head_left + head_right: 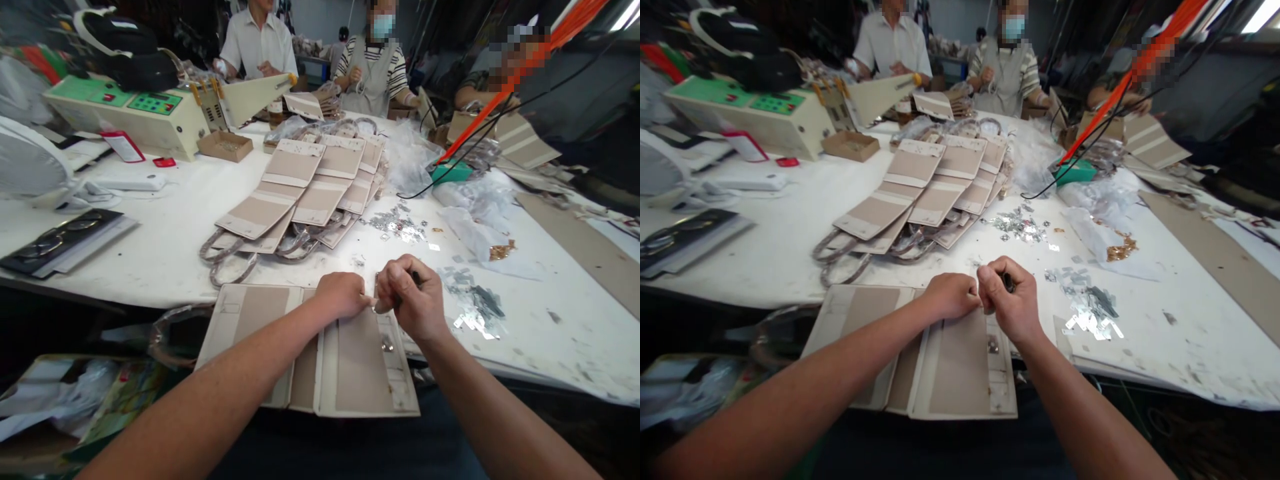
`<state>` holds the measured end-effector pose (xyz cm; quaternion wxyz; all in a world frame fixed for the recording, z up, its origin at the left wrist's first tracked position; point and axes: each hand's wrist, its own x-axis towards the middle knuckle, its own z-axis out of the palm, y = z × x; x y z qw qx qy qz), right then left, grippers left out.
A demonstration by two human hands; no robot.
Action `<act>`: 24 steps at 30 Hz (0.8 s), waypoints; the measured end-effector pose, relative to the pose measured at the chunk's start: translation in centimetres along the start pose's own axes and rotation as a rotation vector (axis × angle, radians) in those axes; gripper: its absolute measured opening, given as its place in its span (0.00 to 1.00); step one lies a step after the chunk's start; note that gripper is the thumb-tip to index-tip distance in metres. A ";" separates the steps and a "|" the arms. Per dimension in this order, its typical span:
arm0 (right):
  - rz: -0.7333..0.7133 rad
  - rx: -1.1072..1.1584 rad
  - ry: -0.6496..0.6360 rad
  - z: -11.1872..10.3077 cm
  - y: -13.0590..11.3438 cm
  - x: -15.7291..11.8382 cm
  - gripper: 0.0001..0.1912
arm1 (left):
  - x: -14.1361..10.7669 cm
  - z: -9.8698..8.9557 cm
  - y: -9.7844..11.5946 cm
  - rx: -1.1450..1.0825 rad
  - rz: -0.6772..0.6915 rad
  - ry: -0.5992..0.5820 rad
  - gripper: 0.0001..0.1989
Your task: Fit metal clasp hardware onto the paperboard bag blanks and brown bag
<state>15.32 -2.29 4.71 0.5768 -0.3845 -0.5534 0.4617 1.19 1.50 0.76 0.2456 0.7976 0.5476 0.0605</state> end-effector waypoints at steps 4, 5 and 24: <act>-0.045 0.021 -0.045 1.0 0.0 0.7 0.22 | 0.0 0.4 -0.3 -0.017 0.018 -0.010 0.15; -0.030 -0.026 -0.079 0.9 0.2 0.7 0.22 | 0.0 0.5 -0.3 -0.018 0.018 -0.009 0.16; -0.082 0.203 0.057 -1.4 0.4 0.4 0.21 | -1.1 0.7 -0.1 0.011 0.020 0.070 0.15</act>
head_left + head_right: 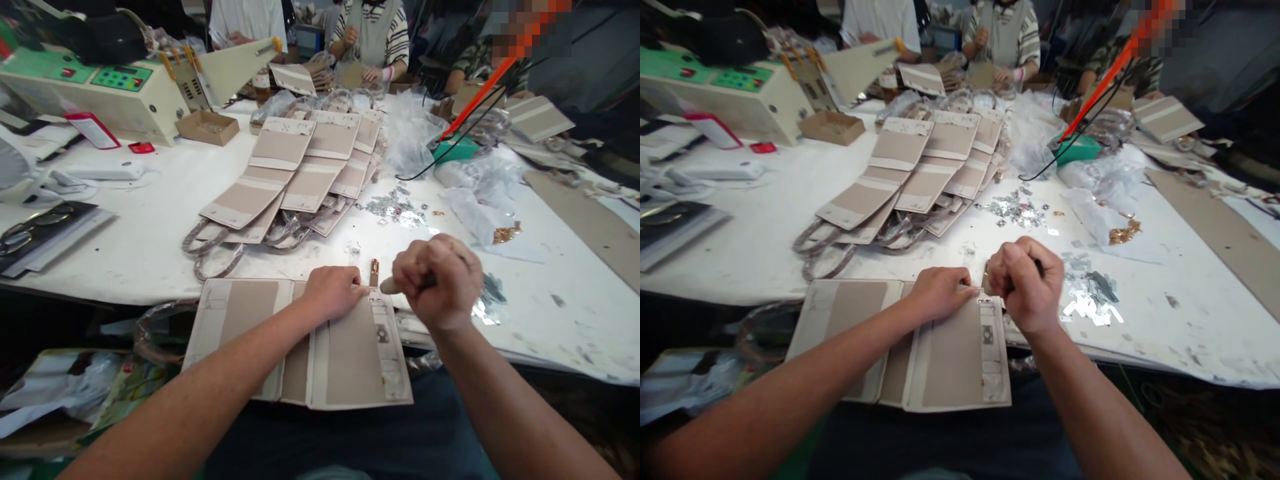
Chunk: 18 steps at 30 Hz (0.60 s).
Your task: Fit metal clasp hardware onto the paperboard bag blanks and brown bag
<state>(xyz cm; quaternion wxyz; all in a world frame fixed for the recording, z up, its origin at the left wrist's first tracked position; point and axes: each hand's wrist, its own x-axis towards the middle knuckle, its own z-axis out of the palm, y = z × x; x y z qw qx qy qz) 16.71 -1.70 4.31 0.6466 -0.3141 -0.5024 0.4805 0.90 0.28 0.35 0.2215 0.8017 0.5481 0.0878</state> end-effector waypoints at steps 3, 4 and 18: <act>0.064 0.014 0.020 -0.6 1.2 -0.3 0.21 | 0.8 -0.3 0.1 0.001 0.015 0.002 0.13; 0.075 0.016 0.023 -0.8 1.7 -0.4 0.21 | 1.0 -0.4 0.2 0.007 0.028 0.001 0.12; 0.073 -0.108 0.033 -0.8 2.2 -0.8 0.20 | -12.1 4.1 1.8 0.184 0.480 0.024 0.58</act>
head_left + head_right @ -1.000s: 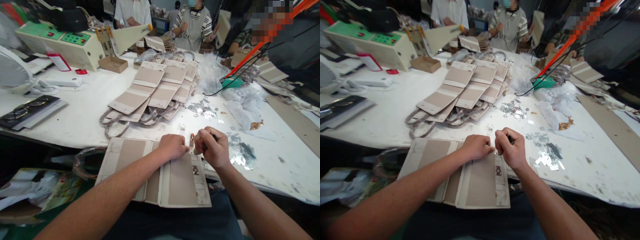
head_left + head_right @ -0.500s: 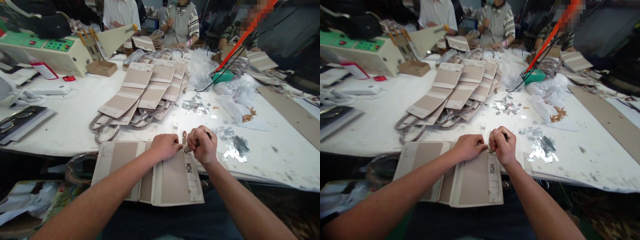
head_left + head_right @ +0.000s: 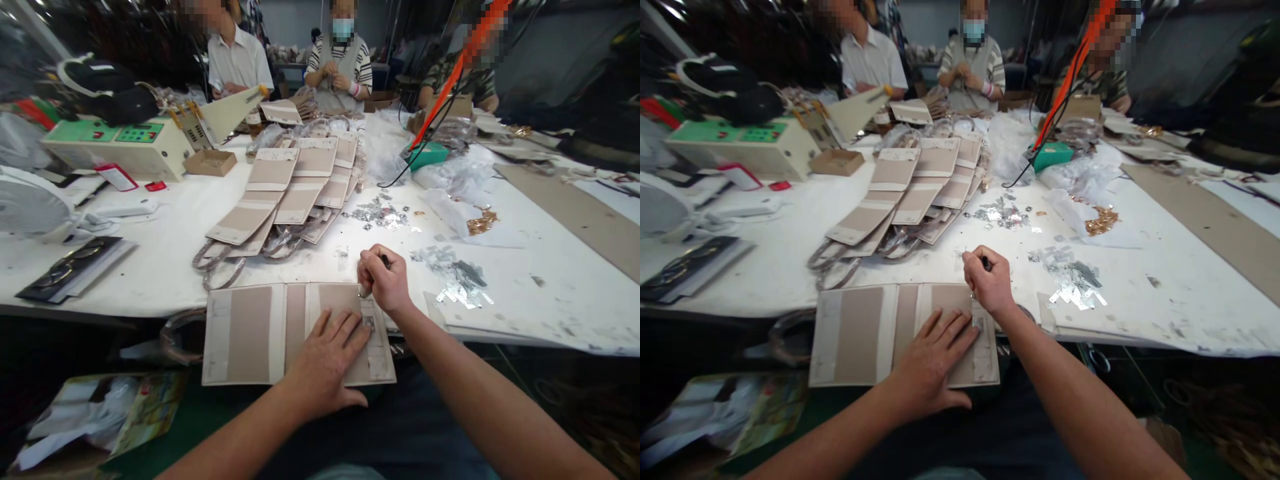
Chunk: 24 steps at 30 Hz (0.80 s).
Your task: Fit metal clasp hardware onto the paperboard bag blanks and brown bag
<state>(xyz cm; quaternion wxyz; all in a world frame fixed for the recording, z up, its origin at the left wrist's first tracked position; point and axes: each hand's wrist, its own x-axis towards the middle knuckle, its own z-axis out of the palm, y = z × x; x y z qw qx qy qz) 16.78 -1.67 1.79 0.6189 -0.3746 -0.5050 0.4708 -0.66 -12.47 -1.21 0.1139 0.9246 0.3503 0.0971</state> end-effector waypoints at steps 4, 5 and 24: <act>0.006 0.068 0.034 -0.2 -0.5 -0.1 0.21 | 0.6 -0.3 0.5 0.070 -0.025 -0.079 0.51; 0.006 0.095 0.049 -0.3 -0.7 -0.4 0.20 | 0.8 -0.6 0.5 0.076 -0.026 -0.088 0.48; 0.046 0.307 0.193 -2.4 -1.8 -5.4 0.21 | 1.2 -0.9 -0.2 0.068 0.060 -0.105 0.45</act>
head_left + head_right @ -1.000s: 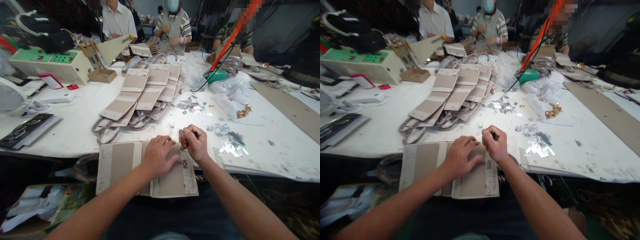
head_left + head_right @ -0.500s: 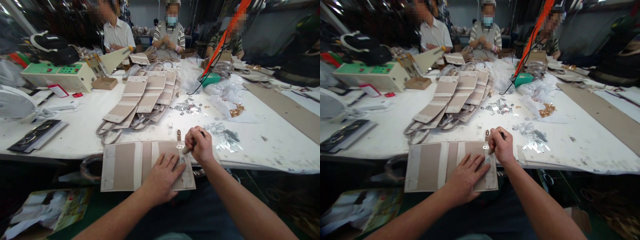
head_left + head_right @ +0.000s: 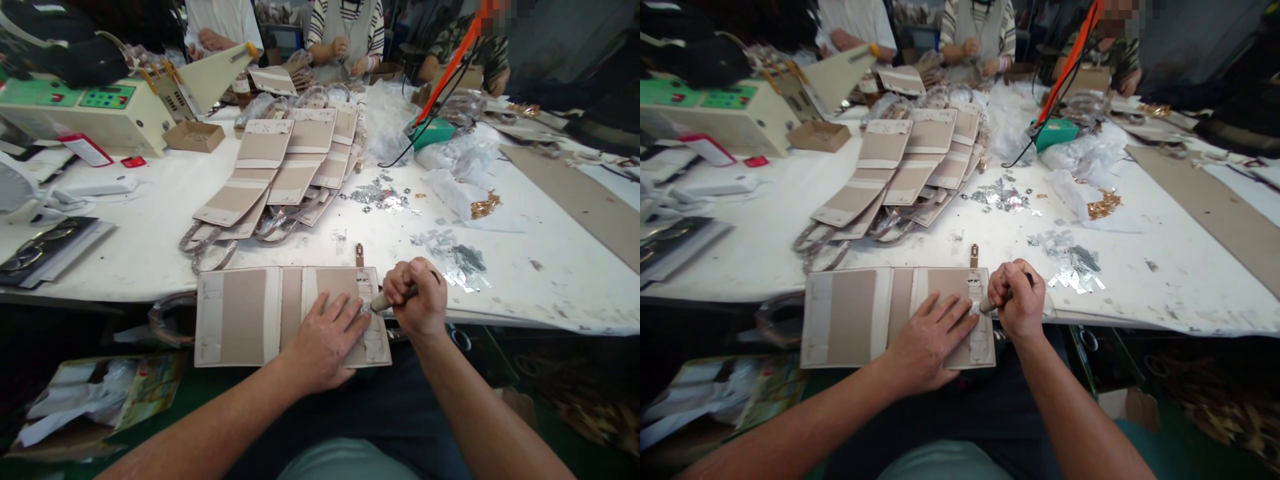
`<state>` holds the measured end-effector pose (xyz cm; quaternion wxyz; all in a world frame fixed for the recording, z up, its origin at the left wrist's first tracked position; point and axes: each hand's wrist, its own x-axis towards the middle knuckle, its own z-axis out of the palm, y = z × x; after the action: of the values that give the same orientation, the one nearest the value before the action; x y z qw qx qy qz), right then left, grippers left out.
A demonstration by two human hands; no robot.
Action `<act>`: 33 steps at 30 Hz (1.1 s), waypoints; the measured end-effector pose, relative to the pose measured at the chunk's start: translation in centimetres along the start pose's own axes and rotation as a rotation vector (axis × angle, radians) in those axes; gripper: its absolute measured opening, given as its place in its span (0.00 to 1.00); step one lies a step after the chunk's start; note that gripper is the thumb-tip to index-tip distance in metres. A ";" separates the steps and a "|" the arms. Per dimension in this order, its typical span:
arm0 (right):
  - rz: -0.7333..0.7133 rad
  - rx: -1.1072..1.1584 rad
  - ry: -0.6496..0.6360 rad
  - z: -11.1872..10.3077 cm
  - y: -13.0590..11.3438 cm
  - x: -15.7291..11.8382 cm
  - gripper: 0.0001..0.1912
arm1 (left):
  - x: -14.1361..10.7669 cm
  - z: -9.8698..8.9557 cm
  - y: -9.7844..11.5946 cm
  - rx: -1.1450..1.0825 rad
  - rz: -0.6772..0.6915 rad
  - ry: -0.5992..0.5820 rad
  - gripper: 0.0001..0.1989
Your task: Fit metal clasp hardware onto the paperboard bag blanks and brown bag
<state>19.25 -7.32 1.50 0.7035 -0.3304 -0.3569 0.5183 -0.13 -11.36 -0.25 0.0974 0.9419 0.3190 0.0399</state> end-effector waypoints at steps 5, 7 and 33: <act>0.009 -0.010 -0.032 0.3 0.1 -0.2 0.20 | 0.0 0.0 -0.1 -0.003 0.007 -0.011 0.45; 0.019 0.005 -0.001 0.1 0.2 0.0 0.21 | 0.0 0.2 -0.3 0.001 0.022 -0.017 0.45; 0.019 -0.441 -0.221 3.3 0.4 -0.6 0.22 | -0.8 1.0 -0.8 0.002 0.049 0.070 0.43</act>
<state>16.18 -7.46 2.85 0.5663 -0.4205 -0.5330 0.4673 -1.13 -11.42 -1.39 0.0843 0.9475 0.2991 0.0749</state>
